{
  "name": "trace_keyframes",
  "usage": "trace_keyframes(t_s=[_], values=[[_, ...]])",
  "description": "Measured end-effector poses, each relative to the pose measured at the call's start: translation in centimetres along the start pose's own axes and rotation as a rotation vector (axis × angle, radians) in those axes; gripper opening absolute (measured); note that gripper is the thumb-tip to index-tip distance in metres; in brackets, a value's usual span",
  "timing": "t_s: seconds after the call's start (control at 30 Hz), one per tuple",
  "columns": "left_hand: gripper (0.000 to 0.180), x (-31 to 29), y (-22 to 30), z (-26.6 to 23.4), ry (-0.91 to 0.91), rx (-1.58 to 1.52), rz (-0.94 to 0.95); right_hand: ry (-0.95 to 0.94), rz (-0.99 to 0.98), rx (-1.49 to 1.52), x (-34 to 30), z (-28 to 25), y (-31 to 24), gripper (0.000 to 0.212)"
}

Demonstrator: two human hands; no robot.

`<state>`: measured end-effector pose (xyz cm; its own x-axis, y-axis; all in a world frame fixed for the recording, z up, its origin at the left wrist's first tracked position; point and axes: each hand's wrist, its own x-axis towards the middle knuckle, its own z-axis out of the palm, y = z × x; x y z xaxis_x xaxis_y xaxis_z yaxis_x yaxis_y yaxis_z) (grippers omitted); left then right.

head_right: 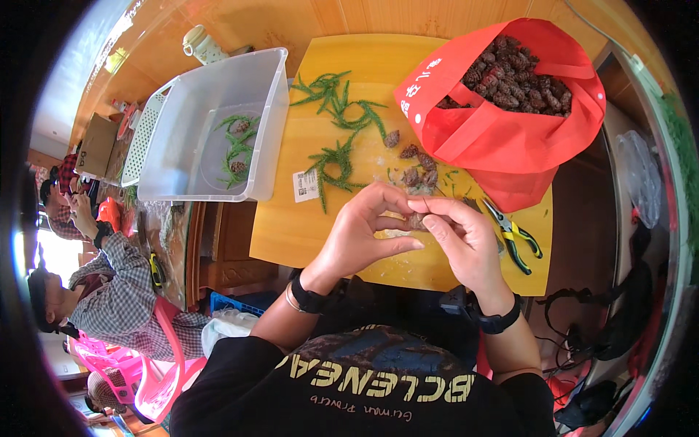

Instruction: Assembling artificial pine branches by trimming them with pliers and attaching pine cones.

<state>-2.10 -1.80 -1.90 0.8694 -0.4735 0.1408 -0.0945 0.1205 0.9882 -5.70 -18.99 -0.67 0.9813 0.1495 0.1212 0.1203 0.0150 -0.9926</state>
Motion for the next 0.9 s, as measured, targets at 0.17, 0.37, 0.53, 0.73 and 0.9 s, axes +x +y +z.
trace_keyframes(t_s=[0.17,0.37,0.53,0.73,0.9], values=[[0.038,1.3,-1.0,-2.9,0.175,0.467,0.017,0.073,0.022,0.144,-0.9,-0.7,0.6,0.020],[0.050,1.6,-4.0,-7.2,0.263,1.191,-0.052,0.060,0.051,0.172,-1.7,-1.1,0.3,0.028],[0.050,2.5,-5.1,-7.7,0.292,1.276,-0.153,0.105,0.007,0.122,-2.0,-0.6,0.4,0.034],[0.041,1.5,-3.8,-8.6,0.278,0.539,-0.126,0.047,0.008,0.078,-2.5,-0.4,0.5,0.020],[0.036,-0.5,0.0,-6.7,0.213,-0.185,-0.111,0.010,0.010,0.077,-1.8,0.3,0.4,0.019]])
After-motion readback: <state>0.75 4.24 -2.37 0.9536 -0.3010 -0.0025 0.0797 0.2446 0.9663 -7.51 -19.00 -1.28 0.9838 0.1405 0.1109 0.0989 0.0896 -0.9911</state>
